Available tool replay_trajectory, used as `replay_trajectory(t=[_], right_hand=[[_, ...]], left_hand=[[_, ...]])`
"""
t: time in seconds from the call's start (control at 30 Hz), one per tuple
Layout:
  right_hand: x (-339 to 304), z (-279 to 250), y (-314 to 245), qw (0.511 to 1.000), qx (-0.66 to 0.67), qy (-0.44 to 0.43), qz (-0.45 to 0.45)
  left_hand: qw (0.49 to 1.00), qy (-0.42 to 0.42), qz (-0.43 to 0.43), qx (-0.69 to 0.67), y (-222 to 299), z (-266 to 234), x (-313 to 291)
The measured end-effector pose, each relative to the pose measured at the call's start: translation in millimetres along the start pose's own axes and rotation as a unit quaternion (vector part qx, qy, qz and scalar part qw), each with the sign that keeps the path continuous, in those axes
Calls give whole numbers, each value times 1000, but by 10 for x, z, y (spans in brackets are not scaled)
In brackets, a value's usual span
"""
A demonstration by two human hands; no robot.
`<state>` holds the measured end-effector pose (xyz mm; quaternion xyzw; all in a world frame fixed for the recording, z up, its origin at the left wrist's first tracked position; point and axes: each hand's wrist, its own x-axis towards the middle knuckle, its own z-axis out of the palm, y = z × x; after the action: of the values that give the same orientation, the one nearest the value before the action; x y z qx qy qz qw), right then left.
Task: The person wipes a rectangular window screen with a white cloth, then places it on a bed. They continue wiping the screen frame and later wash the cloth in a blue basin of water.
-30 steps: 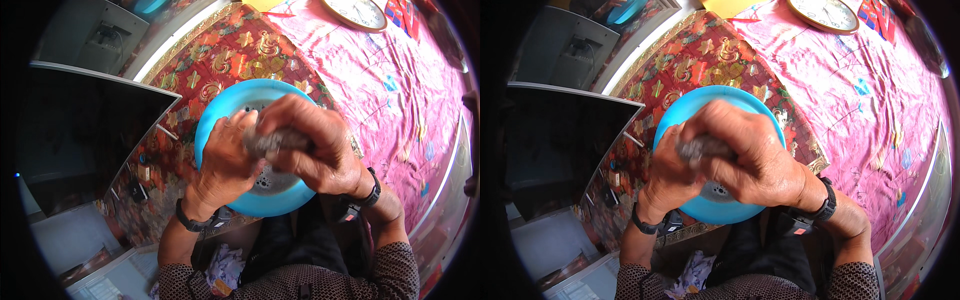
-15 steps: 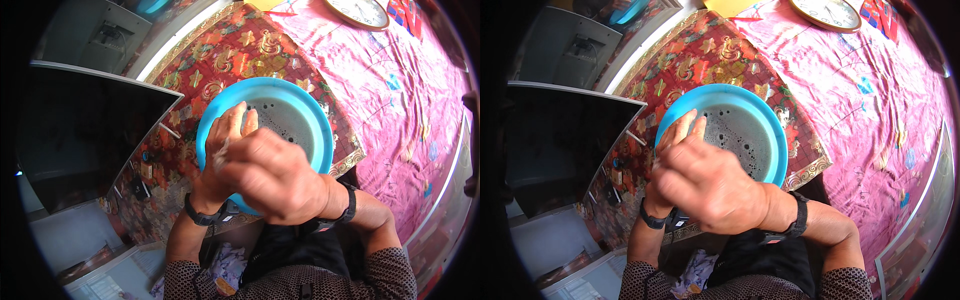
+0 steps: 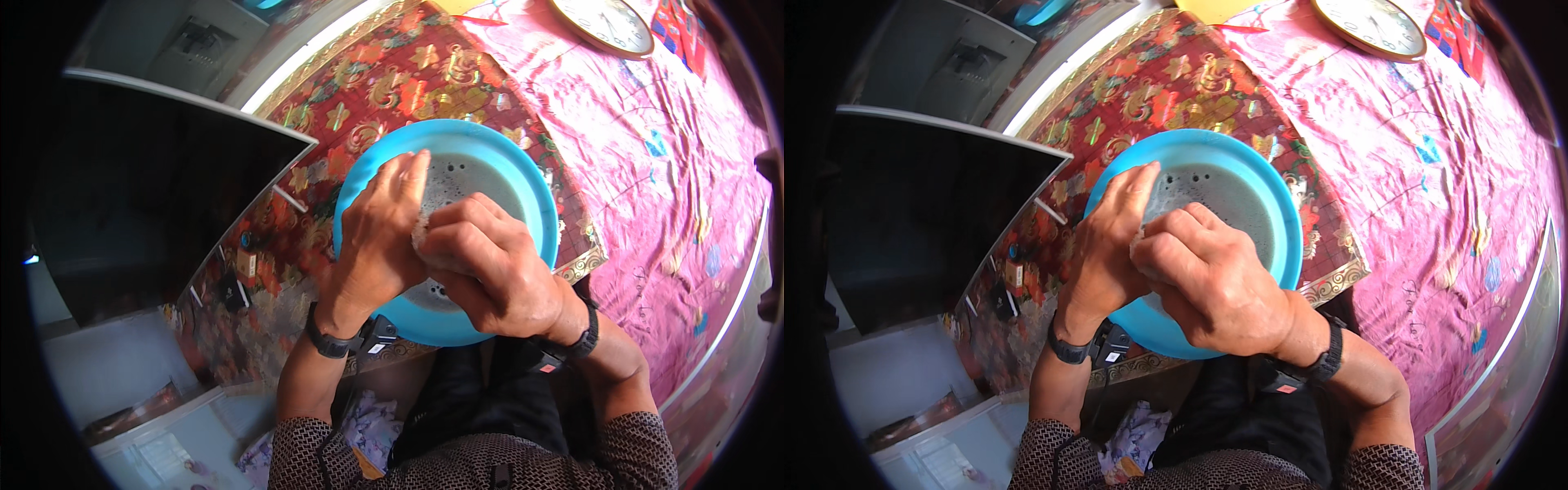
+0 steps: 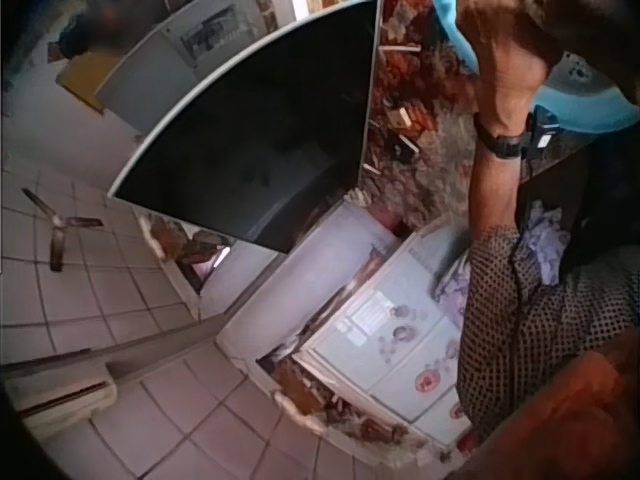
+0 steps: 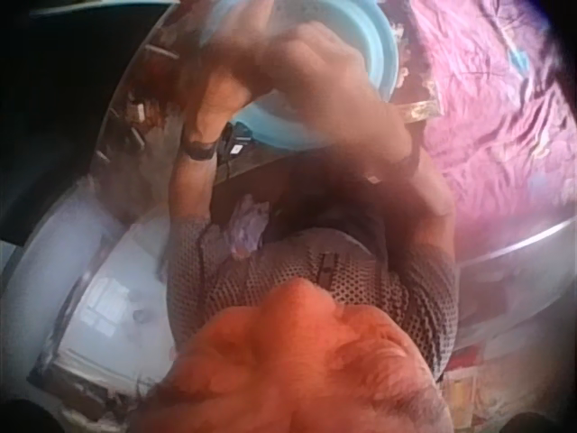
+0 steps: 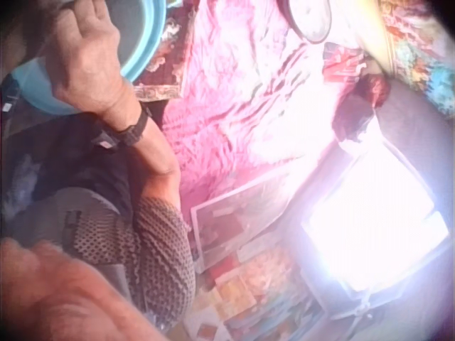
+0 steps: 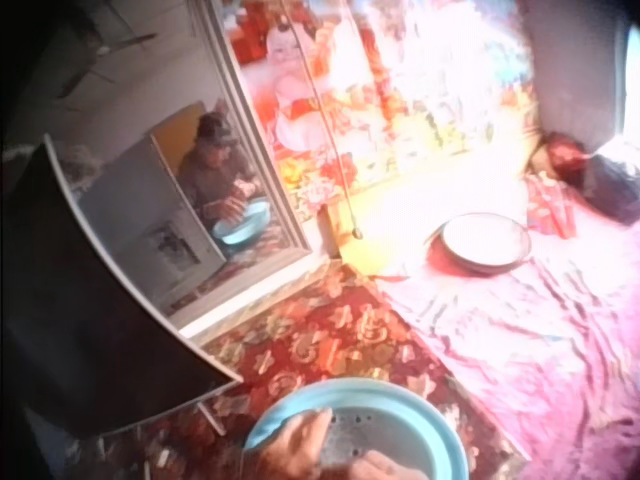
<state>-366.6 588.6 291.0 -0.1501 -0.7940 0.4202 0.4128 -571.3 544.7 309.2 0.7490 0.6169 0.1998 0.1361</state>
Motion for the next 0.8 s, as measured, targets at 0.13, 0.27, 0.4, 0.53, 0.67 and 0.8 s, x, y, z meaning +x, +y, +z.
replay_trajectory(t=[0.13, 0.27, 0.4, 0.53, 0.67, 0.8], right_hand=[[-21, -121, -33, 997, -20, -43, -54], [-7, -194, -72, 995, -83, -42, -44], [-4, -88, -205, 996, -77, 32, -13], [17, 40, -232, 995, -76, 59, 3], [19, 80, -205, 993, -76, 59, 65], [32, 12, -261, 993, -71, 68, 70]], left_hand=[[1000, -9, -8, 17, 14, -13, -5], [999, 32, -2, -34, -18, 40, -9], [995, 63, -22, 70, -47, 97, 70], [994, 30, -25, 105, -52, 57, 125], [991, 8, -55, 125, -55, 17, 128], [968, 20, -35, 248, -96, 72, 163]])
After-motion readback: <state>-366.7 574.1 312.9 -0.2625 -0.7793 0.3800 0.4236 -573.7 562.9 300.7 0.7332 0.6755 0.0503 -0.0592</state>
